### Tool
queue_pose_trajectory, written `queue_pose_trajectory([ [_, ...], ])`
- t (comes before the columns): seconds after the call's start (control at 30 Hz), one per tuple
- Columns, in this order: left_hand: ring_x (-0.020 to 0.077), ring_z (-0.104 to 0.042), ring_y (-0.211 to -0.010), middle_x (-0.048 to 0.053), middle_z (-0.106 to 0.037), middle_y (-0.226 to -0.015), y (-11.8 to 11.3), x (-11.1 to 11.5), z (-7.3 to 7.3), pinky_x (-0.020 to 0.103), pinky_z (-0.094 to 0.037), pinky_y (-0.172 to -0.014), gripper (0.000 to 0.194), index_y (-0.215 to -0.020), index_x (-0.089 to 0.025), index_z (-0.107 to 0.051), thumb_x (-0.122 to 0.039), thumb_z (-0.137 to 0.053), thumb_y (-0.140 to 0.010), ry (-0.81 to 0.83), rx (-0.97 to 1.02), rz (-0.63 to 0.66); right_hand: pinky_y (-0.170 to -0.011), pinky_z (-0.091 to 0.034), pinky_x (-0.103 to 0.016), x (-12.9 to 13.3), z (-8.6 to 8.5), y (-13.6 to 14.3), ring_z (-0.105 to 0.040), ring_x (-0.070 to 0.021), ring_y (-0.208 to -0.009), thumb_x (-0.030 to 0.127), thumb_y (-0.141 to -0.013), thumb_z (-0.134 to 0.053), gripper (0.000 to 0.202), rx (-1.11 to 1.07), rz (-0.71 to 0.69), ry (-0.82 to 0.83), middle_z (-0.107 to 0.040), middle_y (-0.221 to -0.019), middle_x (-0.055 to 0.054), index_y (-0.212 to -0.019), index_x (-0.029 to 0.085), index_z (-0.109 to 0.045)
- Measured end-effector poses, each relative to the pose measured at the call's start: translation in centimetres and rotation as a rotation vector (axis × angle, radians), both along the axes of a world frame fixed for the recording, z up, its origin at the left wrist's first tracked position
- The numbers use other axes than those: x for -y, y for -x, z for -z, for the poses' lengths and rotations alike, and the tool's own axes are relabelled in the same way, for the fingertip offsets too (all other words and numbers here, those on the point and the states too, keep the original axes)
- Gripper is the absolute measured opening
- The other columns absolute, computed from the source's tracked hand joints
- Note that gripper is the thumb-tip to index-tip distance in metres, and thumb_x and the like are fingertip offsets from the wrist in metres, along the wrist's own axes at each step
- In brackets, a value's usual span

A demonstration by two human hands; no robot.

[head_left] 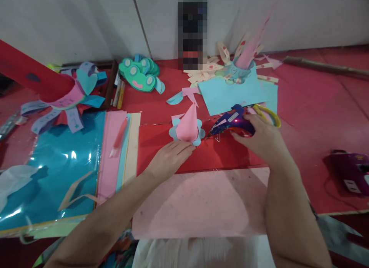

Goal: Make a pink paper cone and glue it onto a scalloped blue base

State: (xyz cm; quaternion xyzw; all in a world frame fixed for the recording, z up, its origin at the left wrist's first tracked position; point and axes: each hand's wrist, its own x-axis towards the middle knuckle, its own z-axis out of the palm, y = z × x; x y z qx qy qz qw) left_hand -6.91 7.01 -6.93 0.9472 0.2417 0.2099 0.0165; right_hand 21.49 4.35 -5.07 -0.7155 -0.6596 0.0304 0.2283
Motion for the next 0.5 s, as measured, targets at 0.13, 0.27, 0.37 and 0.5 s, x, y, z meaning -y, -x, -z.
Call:
queue_pose_trajectory([
  [0.13, 0.0177, -0.068, -0.094, 0.008, -0.071, -0.104, -0.4, 0.2, -0.1, 0.029, -0.056, -0.078, 0.027, -0.111, -0.012, -0.06, -0.005, -0.044, -0.091, -0.068, -0.034, -0.016, -0.079, -0.052, -0.045, 0.0, 0.2, 0.2, -0.063, -0.0317, -0.095, 0.042, -0.075, -0.062, 0.035, 0.017, -0.03, -0.031, -0.067, -0.101, -0.012, -0.102, 0.02, -0.061],
  [0.27, 0.0173, -0.069, -0.087, 0.008, -0.072, -0.096, -0.9, 0.4, -0.5, 0.027, -0.056, -0.071, 0.033, -0.111, -0.01, -0.059, 0.002, -0.038, -0.089, -0.18, -0.108, -0.006, -0.08, -0.051, -0.045, 0.1, 0.4, 0.2, -0.064, -0.031, -0.095, 0.041, -0.076, -0.061, 0.036, 0.027, -0.045, -0.056, -0.068, -0.101, -0.012, -0.106, 0.021, -0.06],
  [0.37, 0.0164, -0.068, -0.081, 0.008, -0.071, -0.091, -1.3, 0.5, -0.7, 0.027, -0.055, -0.068, 0.032, -0.109, -0.009, -0.06, 0.001, -0.036, -0.09, -0.211, -0.175, -0.016, -0.08, -0.052, -0.044, 0.1, 0.3, 0.3, -0.064, -0.0301, -0.093, 0.04, -0.077, -0.062, 0.036, 0.018, -0.055, -0.072, -0.068, -0.1, -0.012, -0.107, 0.021, -0.06],
  [0.5, 0.0178, -0.066, -0.072, 0.008, -0.068, -0.08, -2.1, 0.2, -1.2, 0.029, -0.052, -0.064, 0.029, -0.1, -0.008, -0.062, 0.002, -0.037, -0.089, -0.173, -0.207, -0.02, -0.077, -0.053, -0.042, 0.1, 0.2, 0.5, -0.064, -0.029, -0.091, 0.04, -0.076, -0.063, 0.035, 0.007, -0.05, -0.065, -0.068, -0.1, -0.011, -0.106, 0.021, -0.06],
])
